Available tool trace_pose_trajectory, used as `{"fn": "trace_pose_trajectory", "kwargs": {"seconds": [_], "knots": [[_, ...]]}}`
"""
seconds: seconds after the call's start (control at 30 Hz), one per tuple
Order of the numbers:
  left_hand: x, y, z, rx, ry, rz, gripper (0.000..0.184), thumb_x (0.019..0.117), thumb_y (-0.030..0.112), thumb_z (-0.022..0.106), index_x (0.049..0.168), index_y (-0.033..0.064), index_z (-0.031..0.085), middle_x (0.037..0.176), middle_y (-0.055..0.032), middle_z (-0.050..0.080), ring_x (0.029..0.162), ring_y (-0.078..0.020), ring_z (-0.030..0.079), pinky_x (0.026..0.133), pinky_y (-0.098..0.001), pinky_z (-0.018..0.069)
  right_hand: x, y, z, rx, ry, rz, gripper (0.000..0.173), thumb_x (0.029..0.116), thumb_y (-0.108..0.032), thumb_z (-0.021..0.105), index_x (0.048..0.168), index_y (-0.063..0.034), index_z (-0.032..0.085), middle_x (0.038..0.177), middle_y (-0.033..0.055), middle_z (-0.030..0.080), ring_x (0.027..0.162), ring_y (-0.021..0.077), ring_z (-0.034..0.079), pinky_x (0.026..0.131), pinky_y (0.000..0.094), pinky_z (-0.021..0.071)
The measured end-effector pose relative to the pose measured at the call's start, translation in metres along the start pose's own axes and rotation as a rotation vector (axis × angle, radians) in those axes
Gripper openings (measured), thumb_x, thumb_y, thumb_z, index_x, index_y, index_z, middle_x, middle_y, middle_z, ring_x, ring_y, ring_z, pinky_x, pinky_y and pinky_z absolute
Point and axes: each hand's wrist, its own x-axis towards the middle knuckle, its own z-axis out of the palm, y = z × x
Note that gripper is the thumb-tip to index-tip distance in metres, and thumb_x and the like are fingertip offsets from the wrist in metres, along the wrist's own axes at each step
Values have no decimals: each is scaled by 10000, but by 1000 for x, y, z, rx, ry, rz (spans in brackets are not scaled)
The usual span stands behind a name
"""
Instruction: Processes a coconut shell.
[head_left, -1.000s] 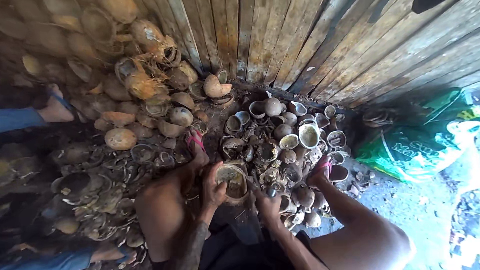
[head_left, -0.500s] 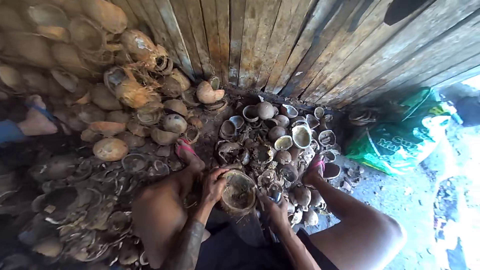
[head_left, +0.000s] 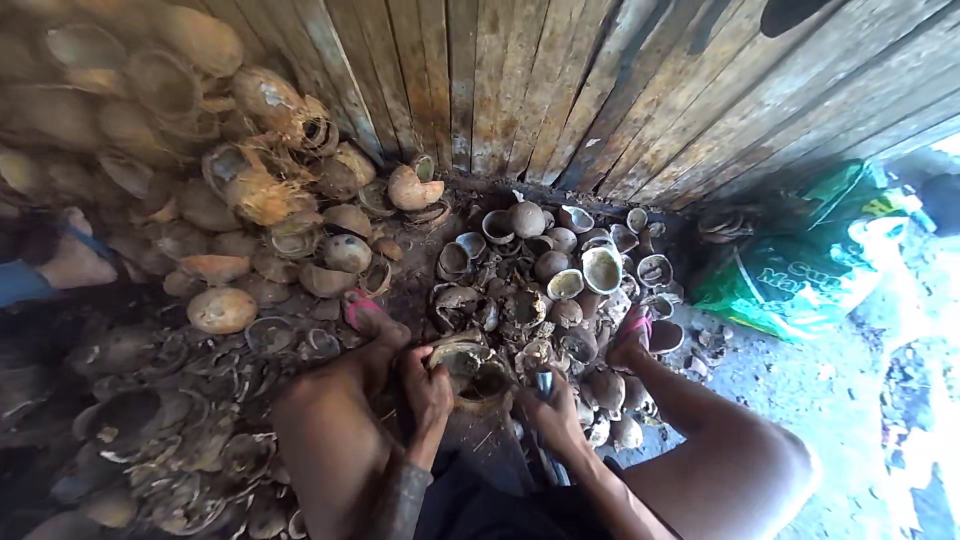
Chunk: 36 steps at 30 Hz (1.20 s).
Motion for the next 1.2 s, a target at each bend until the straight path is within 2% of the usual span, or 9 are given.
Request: {"fn": "trace_pose_trajectory", "kwargs": {"seconds": [0.1,0.17,0.3,0.57,0.63,0.73,0.9,1.03,1.2], "knots": [[-7,9,4,41,24,-3,353,868,32,580,1209,-56,606,1255,-234,605,1218,-334,559,1060,-476,438,-10,-4,5,16,133,23,318,836,-124,765,1085,-18,598,738,42,598,553,127,566,513,299,513],[-9,11,6,78,19,4,374,839,63,582,1193,-53,613,1260,-241,596,1242,-355,538,1079,-493,413,-6,6,17,17,199,5,325,837,-109,774,1097,-7,608,778,49,624,626,126,609,588,306,551],[11,1,3,3,-18,-48,297,857,31,615,1144,-40,636,1172,-201,636,1115,-287,607,965,-453,501,28,31,28,64,291,-110,264,757,-92,835,924,-31,641,692,16,620,571,98,591,544,279,538],[27,-17,-12,-16,-132,117,256,837,40,601,1078,-10,672,1055,-160,673,988,-245,642,876,-442,518,138,81,3,24,-142,-365,338,695,-200,904,817,-101,605,694,-67,606,616,18,570,632,222,525],[40,-26,-17,-25,-236,152,240,844,40,609,1062,23,709,1059,-121,690,971,-202,650,861,-401,532,118,65,-9,-47,-197,-355,306,734,-189,883,852,-79,623,711,-57,611,624,23,571,632,222,523],[69,-33,-14,72,-298,182,275,793,131,710,1062,85,747,1192,-109,680,1172,-264,598,1017,-477,466,66,44,-11,-110,-66,-280,262,769,-161,841,885,-39,641,697,-34,604,605,39,572,614,238,529],[29,-24,-15,-92,18,203,416,887,148,649,1244,-65,628,1182,-223,662,1073,-293,646,921,-432,540,1,55,31,138,252,-72,236,768,-87,842,859,-19,636,647,16,589,514,87,536,512,273,498],[-37,-21,-17,66,-93,285,814,759,254,696,1458,-89,459,1502,-283,468,1428,-394,428,1185,-524,360,-17,53,46,250,331,-79,202,773,-58,813,869,-32,636,654,21,594,497,98,539,477,260,493],[-19,-35,-6,194,-71,433,706,690,210,677,1338,-56,590,1432,-270,532,1382,-423,465,1158,-547,370,25,67,25,127,215,-282,208,741,-87,819,817,-67,626,654,-29,597,543,51,561,526,227,516]]}}
